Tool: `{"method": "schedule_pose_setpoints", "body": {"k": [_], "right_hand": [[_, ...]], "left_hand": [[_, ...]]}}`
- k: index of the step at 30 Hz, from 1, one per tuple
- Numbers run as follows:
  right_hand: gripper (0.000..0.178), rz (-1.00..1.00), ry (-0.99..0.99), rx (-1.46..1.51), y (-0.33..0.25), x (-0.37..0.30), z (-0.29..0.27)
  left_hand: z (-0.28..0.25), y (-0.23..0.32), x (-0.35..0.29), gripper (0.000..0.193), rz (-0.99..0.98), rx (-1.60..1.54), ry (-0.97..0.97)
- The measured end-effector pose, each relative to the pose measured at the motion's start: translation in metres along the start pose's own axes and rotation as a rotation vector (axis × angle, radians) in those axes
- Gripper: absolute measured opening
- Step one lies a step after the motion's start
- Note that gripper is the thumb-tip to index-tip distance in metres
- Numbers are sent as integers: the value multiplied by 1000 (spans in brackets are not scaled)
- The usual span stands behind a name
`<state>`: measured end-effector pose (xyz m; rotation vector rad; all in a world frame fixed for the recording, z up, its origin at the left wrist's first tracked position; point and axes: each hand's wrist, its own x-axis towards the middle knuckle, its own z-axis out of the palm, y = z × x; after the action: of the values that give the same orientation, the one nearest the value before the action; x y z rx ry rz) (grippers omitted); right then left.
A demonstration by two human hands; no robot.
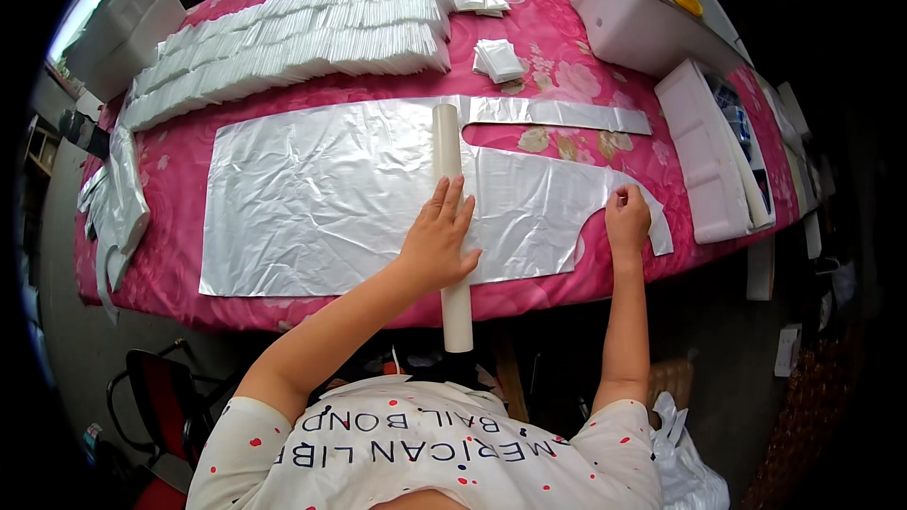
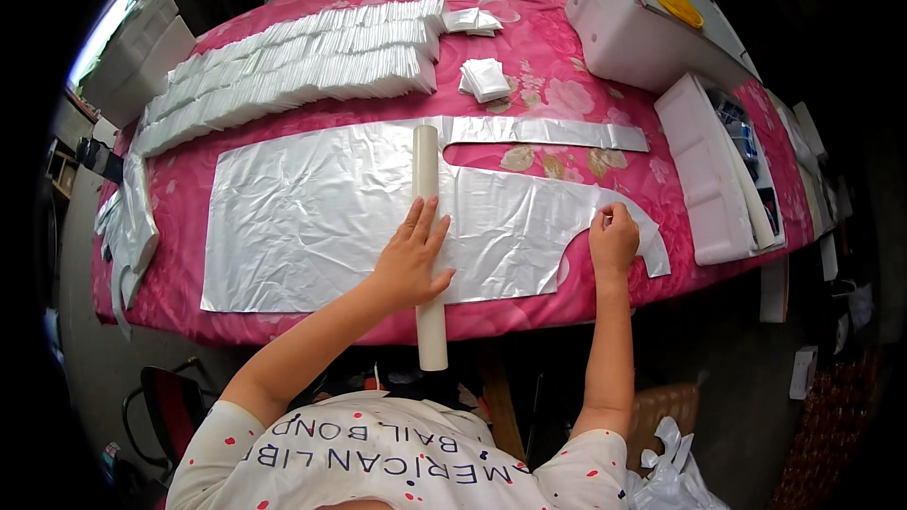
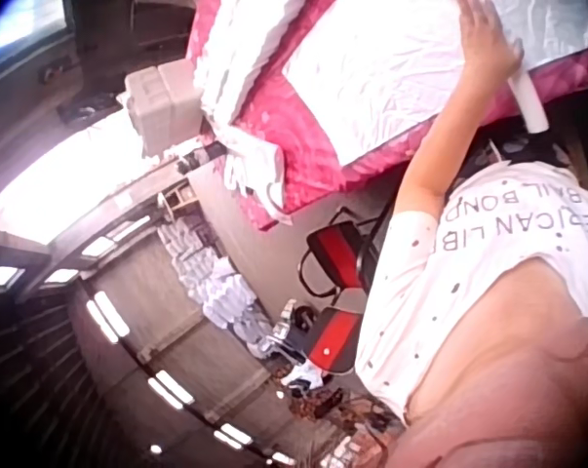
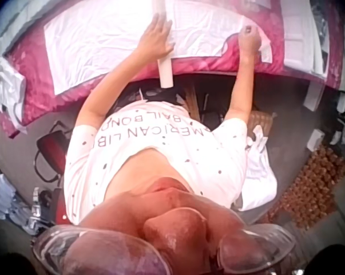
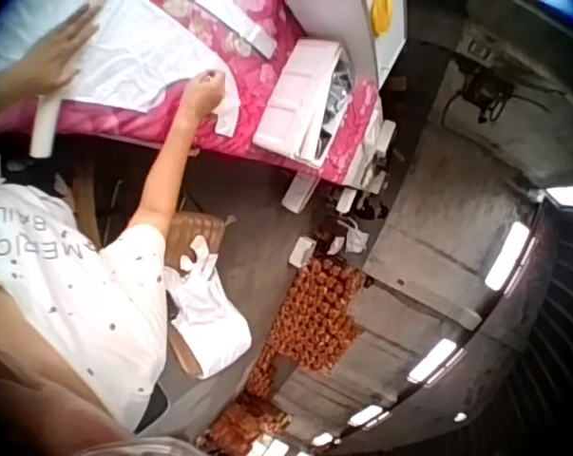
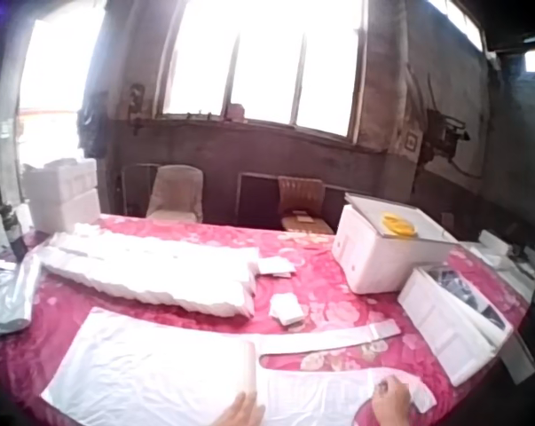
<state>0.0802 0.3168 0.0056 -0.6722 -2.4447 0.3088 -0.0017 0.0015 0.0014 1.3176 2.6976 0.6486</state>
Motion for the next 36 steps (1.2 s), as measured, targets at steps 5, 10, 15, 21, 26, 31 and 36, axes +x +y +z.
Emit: {"method": "schedule_pose_setpoints", "body": {"k": [5, 10, 15, 21, 26, 31, 36], "right_hand": [[13, 75, -347, 761, -137, -43, -10], [27, -221, -773, 903, -211, -85, -27], [33, -360, -643, 720, -212, -107, -44], [43, -183, -579, 193, -186, -131, -51], [52, 48, -1009, 198, -183, -152, -42], [44, 174, -1019, 323, -181, -151, -40], [43, 170, -1024, 311, -179, -146, -45]], "left_hand": [[-3, -2, -6, 67, -75, -547, 192], [-52, -20, -16, 37, -548, -1663, -289], [-90, -125, -70, 23, -715, -1434, -222], [-134, -223, -131, 26, -933, -1116, -115], [-137, -244, -134, 23, -897, -890, -132], [-143, -241, -128, 26, -888, -727, -109], [-139, -263, -142, 30, -760, -552, -119]]}}
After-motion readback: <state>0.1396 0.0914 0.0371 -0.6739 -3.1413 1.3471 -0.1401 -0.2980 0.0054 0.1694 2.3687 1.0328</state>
